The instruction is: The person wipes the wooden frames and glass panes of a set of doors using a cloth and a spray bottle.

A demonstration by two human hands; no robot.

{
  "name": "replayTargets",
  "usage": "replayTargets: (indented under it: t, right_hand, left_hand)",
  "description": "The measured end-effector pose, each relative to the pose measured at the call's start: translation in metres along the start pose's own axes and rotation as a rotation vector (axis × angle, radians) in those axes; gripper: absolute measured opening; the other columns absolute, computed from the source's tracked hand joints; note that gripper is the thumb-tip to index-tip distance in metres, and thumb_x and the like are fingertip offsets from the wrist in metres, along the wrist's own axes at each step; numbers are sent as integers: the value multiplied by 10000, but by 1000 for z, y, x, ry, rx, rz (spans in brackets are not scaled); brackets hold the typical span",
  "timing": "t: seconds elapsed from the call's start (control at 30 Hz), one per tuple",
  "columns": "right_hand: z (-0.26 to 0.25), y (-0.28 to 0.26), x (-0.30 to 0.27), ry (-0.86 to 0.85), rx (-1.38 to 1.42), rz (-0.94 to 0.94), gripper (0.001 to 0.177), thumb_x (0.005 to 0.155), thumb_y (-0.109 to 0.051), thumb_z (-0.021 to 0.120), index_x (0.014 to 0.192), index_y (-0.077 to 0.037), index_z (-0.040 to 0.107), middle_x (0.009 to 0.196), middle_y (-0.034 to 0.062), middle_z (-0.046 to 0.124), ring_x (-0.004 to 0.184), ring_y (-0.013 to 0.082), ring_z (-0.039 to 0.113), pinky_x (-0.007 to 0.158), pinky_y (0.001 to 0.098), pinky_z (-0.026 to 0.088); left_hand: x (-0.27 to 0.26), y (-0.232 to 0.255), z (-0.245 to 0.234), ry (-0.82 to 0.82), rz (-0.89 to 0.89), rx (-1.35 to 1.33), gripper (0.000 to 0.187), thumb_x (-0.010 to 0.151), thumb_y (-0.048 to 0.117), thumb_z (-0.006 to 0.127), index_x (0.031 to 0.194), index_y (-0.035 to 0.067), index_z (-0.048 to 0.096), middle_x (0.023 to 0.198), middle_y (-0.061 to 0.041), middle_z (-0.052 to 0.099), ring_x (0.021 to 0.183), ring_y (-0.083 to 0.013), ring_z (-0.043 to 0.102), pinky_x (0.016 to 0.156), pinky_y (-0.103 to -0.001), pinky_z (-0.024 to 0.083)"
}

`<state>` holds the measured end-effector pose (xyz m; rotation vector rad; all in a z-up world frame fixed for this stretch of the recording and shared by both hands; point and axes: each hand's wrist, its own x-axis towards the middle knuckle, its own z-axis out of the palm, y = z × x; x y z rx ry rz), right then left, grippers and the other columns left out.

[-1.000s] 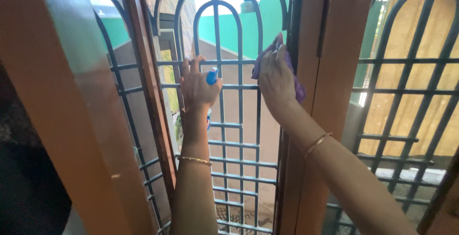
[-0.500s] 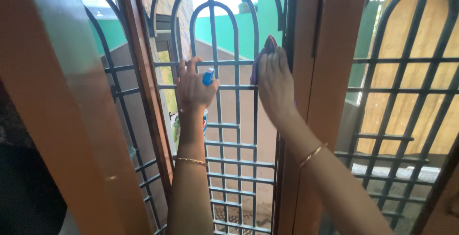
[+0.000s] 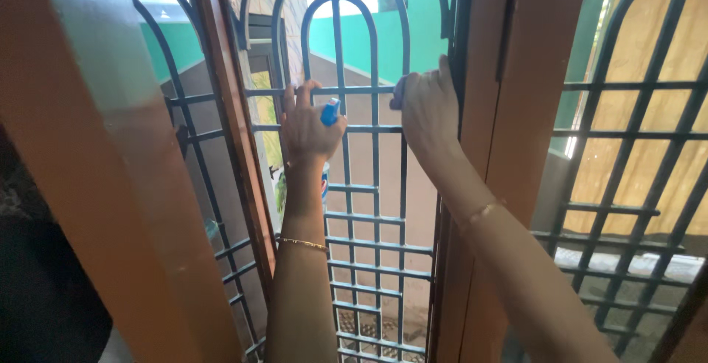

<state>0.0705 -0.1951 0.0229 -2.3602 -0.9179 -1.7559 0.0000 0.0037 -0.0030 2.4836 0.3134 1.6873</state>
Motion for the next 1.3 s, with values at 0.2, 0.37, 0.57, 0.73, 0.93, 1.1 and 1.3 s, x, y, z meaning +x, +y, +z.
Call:
replayTargets:
  t: [0.2, 0.37, 0.57, 0.73, 0.93, 1.1, 1.3]
  right_hand:
    - [-4, -14, -38, 376, -233, 1, 473, 866, -107, 599, 1295, 90, 561, 1283, 228, 611, 1293, 354, 544, 1199, 440, 330]
    - [-28, -17, -26, 269, 62, 56, 539, 847, -54, 629, 1376, 21, 558, 1332, 167, 625, 1191, 329, 561, 1059, 492, 410]
    - [-27, -30, 62, 608, 233, -140, 640, 863, -73, 685, 1484, -61, 532, 1480, 127, 544, 1321, 351, 550, 1089, 495, 422]
    - [16, -67, 79, 646, 386, -67, 635, 879, -104, 661, 1465, 45, 464, 1516, 307, 415, 1298, 522, 479, 1043, 558, 465]
    - [46, -42, 130, 358, 647, 75, 532, 1016, -38, 581, 1532, -137, 497, 1257, 205, 592, 982, 364, 714, 813, 469, 597]
    - [61, -34, 127, 405, 563, 10, 602, 863, 8, 620, 1449, -119, 568, 1139, 226, 586, 848, 391, 705, 690, 490, 563]
    - [61, -59, 67, 325, 537, 160, 175, 907, -53, 647, 1075, -46, 597, 1085, 243, 535, 951, 430, 654, 765, 531, 546]
  left_hand:
    - [2, 3, -5, -11, -24, -32, 242, 773, 305, 719, 924, 153, 832, 1437, 6, 503, 1460, -306, 319, 1060, -620, 393]
    - [1, 1, -5, 21, -29, -47, 275, 767, 326, 725, 959, 157, 827, 1435, 14, 504, 1460, -322, 314, 1042, -587, 427]
    - [1, -2, 3, 41, -35, -49, 286, 754, 331, 726, 978, 187, 832, 1416, 6, 507, 1456, -325, 322, 1037, -590, 423]
    - [1, -6, 6, 56, -12, -19, 284, 737, 318, 725, 960, 178, 831, 1418, 2, 506, 1460, -345, 322, 1027, -596, 433]
    - [2, -7, 5, -12, -54, -14, 230, 753, 342, 727, 858, 171, 838, 1436, 9, 489, 1474, -326, 309, 1050, -592, 414]
    - [5, -8, 7, 56, -8, -67, 238, 742, 321, 715, 910, 204, 836, 1425, -4, 496, 1465, -321, 317, 1068, -587, 408]
    - [0, -2, 0, -11, -24, -42, 226, 753, 341, 719, 879, 186, 823, 1435, 0, 496, 1471, -310, 297, 1050, -607, 407]
